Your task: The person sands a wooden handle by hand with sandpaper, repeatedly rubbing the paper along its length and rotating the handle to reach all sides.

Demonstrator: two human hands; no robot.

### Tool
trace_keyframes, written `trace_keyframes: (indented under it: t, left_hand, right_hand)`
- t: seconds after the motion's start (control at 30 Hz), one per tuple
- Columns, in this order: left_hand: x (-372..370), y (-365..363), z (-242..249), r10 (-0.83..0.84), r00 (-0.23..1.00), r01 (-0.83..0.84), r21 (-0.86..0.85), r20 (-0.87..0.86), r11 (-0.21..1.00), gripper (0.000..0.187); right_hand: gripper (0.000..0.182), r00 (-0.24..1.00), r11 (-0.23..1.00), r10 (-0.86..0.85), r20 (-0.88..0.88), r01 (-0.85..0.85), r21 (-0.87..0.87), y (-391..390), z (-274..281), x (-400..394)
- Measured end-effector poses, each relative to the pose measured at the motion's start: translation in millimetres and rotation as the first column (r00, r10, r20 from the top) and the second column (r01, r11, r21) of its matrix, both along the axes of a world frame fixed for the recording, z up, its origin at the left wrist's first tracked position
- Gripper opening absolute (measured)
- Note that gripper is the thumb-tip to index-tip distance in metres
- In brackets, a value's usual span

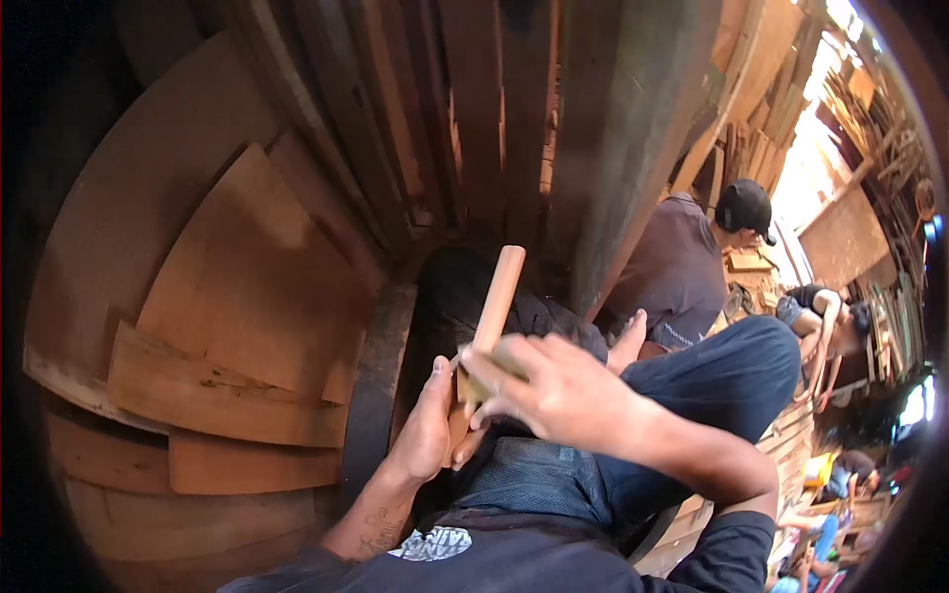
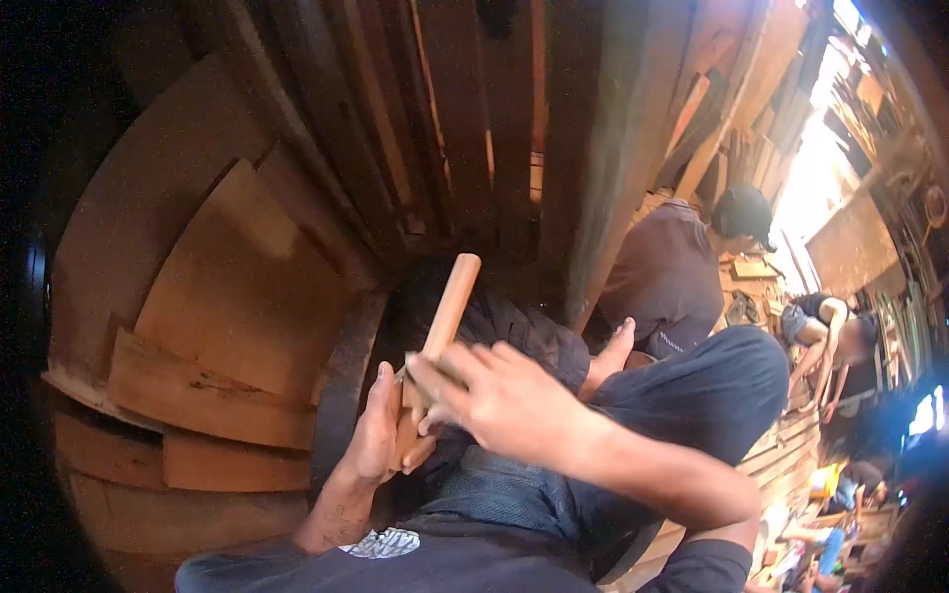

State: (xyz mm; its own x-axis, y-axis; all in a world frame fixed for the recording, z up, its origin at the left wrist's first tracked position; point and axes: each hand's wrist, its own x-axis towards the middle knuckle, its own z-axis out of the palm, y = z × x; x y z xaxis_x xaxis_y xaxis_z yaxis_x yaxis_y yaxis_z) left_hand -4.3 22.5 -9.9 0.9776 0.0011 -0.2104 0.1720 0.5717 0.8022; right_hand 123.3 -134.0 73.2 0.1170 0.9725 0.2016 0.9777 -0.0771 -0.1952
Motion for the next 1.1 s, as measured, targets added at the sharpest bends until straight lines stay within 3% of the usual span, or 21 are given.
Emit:
trace_keyframes:
  t: [0.03,0.1,0.13,0.2,0.27,0.37,0.43,0.47,0.5,0.57,0.67,0.7,0.73,0.8,0.83,0.87,0.93,1.0,1.1]
  left_hand:
    - [2,0,1,0.017,1.000,-0.018,0.098,0.012,0.995,0.084]
    - [-1,-2,5,-0.034,0.999,0.034,0.027,0.026,0.999,0.077]
    - [-1,-4,8,-0.068,0.997,0.068,-0.007,0.041,0.998,0.074]
    - [-2,-7,11,-0.074,0.995,0.072,0.035,0.074,0.997,0.076]
    - [-2,-7,6,-0.078,0.994,0.075,0.042,0.081,0.996,0.078]
    - [3,-5,5,-0.021,0.999,0.015,0.132,0.042,0.991,0.094]
    - [2,-3,-3,-0.046,0.998,0.041,0.094,0.047,0.995,0.095]
    - [1,-1,-5,-0.061,0.997,0.057,0.077,0.050,0.995,0.096]
    - [-1,-2,4,-0.052,0.996,0.049,0.044,0.069,0.998,0.083]
    - [1,-3,4,-0.076,0.995,0.071,0.068,0.071,0.995,0.092]
    - [2,-3,5,-0.035,0.998,0.034,0.019,0.058,0.999,0.093]
    - [2,-3,5,0.002,0.999,-0.003,0.021,0.047,1.000,0.089]
    - [2,-3,4,0.040,0.999,-0.041,0.024,0.034,0.999,0.086]
    - [-1,-3,2,0.004,0.999,-0.005,0.021,0.051,1.000,0.085]
    - [-2,-2,4,-0.032,0.998,0.031,0.018,0.054,0.999,0.085]
    - [-2,-2,5,-0.071,0.996,0.070,0.018,0.059,0.997,0.085]
    - [-2,-6,5,-0.084,0.992,0.086,-0.022,0.090,0.996,0.086]
    - [0,-4,1,-0.088,0.990,0.097,-0.077,0.108,0.992,0.087]
    - [1,-1,4,-0.003,0.999,0.004,-0.021,0.050,1.000,0.085]
  right_hand:
    - [0.053,0.999,0.999,0.034,-0.001,-0.034,0.021,0,0,2]
    - [0.051,1.000,0.995,0.003,0.011,-0.004,0.104,-6,-7,17]
    - [0.050,0.998,0.984,-0.060,0.028,0.054,0.167,-6,-6,36]
    - [0.048,0.940,0.933,-0.340,0.029,0.333,0.133,-10,6,56]
    - [0.051,0.948,0.948,-0.318,-0.022,0.319,0.022,-14,10,40]
    - [0.051,0.997,0.999,0.015,-0.081,-0.013,0.033,-15,-1,4]
    - [0.052,0.987,0.998,0.058,-0.148,-0.059,-0.002,-10,6,7]
    - [0.050,0.993,0.998,-0.045,-0.109,0.049,0.037,-12,3,19]
    - [0.050,0.985,0.985,-0.155,-0.070,0.160,0.067,-13,5,32]
    - [0.051,0.945,0.935,-0.326,0.024,0.319,0.157,-15,2,51]
    - [0.051,0.985,0.989,-0.144,-0.097,0.146,0.010,-15,0,23]
    - [0.052,0.985,0.997,0.017,-0.170,-0.004,0.077,-11,-6,13]
    - [0.052,0.979,0.997,0.073,-0.192,-0.065,0.048,-10,-7,3]
    - [0.051,0.982,0.995,0.031,-0.187,-0.048,-0.085,-10,8,12]
    - [0.049,0.992,0.998,-0.020,-0.125,0.027,0.053,-12,1,26]
    - [0.049,0.990,0.984,-0.144,-0.004,0.144,0.101,-15,1,41]
    - [0.049,0.941,0.929,-0.332,0.065,0.314,0.196,-17,3,58]
    - [0.046,0.965,0.962,-0.259,-0.025,0.261,0.078,-17,3,39]
    - [0.052,0.987,0.997,0.061,-0.147,-0.052,0.062,-12,-9,0]
